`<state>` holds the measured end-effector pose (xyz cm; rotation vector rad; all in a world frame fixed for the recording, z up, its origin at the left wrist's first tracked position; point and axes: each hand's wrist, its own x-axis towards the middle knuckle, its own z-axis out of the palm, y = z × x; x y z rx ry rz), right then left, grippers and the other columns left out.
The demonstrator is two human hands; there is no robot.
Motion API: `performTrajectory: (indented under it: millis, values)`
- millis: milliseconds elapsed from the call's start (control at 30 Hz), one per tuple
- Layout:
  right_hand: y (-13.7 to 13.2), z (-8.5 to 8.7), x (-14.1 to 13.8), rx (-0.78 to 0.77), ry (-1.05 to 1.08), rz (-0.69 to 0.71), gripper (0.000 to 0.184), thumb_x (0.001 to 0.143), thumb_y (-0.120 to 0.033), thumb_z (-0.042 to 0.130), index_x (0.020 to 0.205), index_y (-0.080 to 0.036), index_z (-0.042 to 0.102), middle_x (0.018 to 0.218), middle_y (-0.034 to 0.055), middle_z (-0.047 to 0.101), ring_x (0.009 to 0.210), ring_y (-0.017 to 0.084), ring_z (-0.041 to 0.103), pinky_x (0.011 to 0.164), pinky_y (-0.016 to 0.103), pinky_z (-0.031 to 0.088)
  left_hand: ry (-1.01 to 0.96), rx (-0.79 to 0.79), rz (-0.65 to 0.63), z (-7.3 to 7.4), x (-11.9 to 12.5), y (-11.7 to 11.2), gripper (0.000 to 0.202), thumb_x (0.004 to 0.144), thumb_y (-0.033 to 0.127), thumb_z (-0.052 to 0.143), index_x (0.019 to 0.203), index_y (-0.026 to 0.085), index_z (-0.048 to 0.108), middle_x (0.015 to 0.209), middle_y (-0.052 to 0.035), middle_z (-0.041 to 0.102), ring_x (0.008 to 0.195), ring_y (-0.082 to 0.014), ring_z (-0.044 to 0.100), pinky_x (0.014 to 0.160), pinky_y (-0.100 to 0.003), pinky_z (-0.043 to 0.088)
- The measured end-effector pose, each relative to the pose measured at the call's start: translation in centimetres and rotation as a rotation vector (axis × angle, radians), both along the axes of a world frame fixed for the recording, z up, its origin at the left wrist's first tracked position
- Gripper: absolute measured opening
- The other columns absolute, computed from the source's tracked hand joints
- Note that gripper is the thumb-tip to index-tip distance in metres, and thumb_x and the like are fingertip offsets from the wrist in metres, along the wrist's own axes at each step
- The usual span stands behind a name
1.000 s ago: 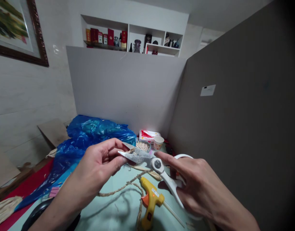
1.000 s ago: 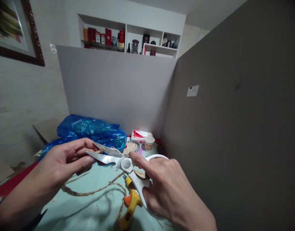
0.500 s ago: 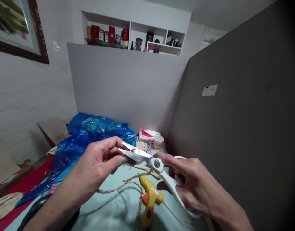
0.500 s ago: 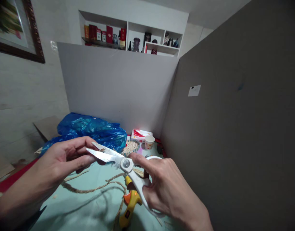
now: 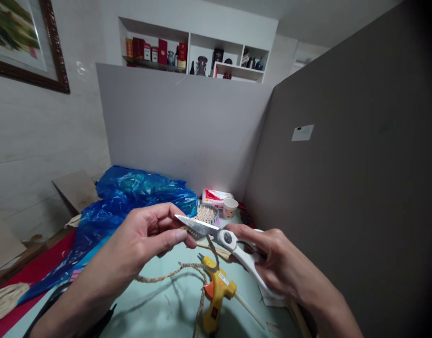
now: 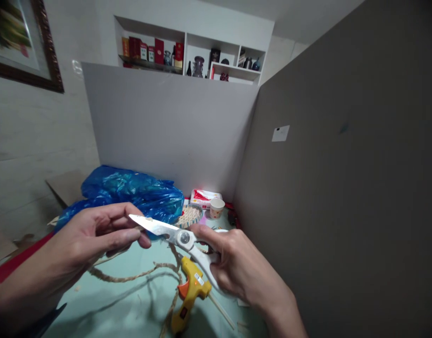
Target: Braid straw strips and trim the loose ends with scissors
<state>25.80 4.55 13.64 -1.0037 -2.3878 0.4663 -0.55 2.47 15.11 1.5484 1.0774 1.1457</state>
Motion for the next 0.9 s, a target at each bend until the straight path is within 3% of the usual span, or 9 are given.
performTrajectory:
  millis: [233, 367, 567, 667, 800, 900]
  values:
    - [-0.2, 0.1, -0.3, 0.030, 0.028, -0.002, 0.047, 0.082, -0.021, 0.061, 0.128, -0.018, 0.068, 0.069, -0.0005, 0.062, 0.057, 0.011, 0.041, 0.055, 0.022, 0.037, -0.007, 0.033, 0.023, 0.0, -0.1, 0.1, 0.005, 0.079, 0.025, 0.070, 0.081, 0.021, 0.070, 0.073, -0.0032, 0.077, 0.056, -0.0122, 0.052, 0.052, -0.022, 0.033]
    - [-0.3, 0.3, -0.2, 0.014, 0.022, 0.000, 0.044, 0.084, -0.031, 0.067, 0.126, -0.018, 0.070, 0.071, -0.0002, 0.063, 0.058, 0.010, 0.041, 0.055, 0.021, 0.036, -0.003, 0.058, 0.014, -0.1, -0.2, 0.3, 0.003, 0.079, 0.025, 0.070, 0.080, 0.021, 0.070, 0.073, -0.0026, 0.077, 0.053, -0.0108, 0.052, 0.050, -0.022, 0.031]
    - [0.2, 0.1, -0.3, -0.120, 0.040, 0.014, 0.031, 0.090, -0.030, 0.062, 0.116, -0.016, 0.072, 0.067, -0.0031, 0.047, 0.058, 0.010, 0.033, 0.052, 0.022, 0.030, 0.003, 0.038, -0.009, -0.3, -0.3, 0.4, 0.006, 0.081, 0.026, 0.071, 0.079, 0.020, 0.069, 0.069, -0.0018, 0.075, 0.051, -0.0089, 0.042, 0.049, -0.021, 0.029]
    - [0.6, -0.3, -0.5, -0.132, 0.044, 0.009, 0.030, 0.091, -0.030, 0.061, 0.116, -0.018, 0.072, 0.068, -0.0042, 0.040, 0.060, 0.010, 0.028, 0.052, 0.023, 0.027, -0.001, 0.012, -0.004, -0.2, -0.4, 0.5, 0.009, 0.081, 0.028, 0.071, 0.077, 0.020, 0.068, 0.069, -0.0020, 0.076, 0.055, -0.0096, 0.043, 0.052, -0.020, 0.032]
    - [1.0, -0.8, -0.8, -0.120, 0.067, -0.002, 0.038, 0.085, -0.034, 0.071, 0.121, -0.022, 0.071, 0.067, -0.0059, 0.035, 0.061, 0.011, 0.027, 0.052, 0.022, 0.026, 0.008, -0.001, 0.008, 0.0, -0.7, 0.8, 0.010, 0.078, 0.030, 0.074, 0.078, 0.020, 0.070, 0.072, -0.0030, 0.076, 0.063, -0.0127, 0.052, 0.057, -0.021, 0.036]
    - [1.2, -0.8, -1.1, -0.129, 0.084, -0.023, 0.050, 0.079, -0.039, 0.079, 0.125, -0.025, 0.070, 0.066, -0.0072, 0.033, 0.060, 0.010, 0.026, 0.051, 0.021, 0.025, -0.018, -0.011, 0.018, 0.0, -1.0, 1.1, 0.011, 0.078, 0.030, 0.074, 0.079, 0.020, 0.071, 0.072, -0.0036, 0.076, 0.060, -0.0121, 0.050, 0.056, -0.022, 0.035]
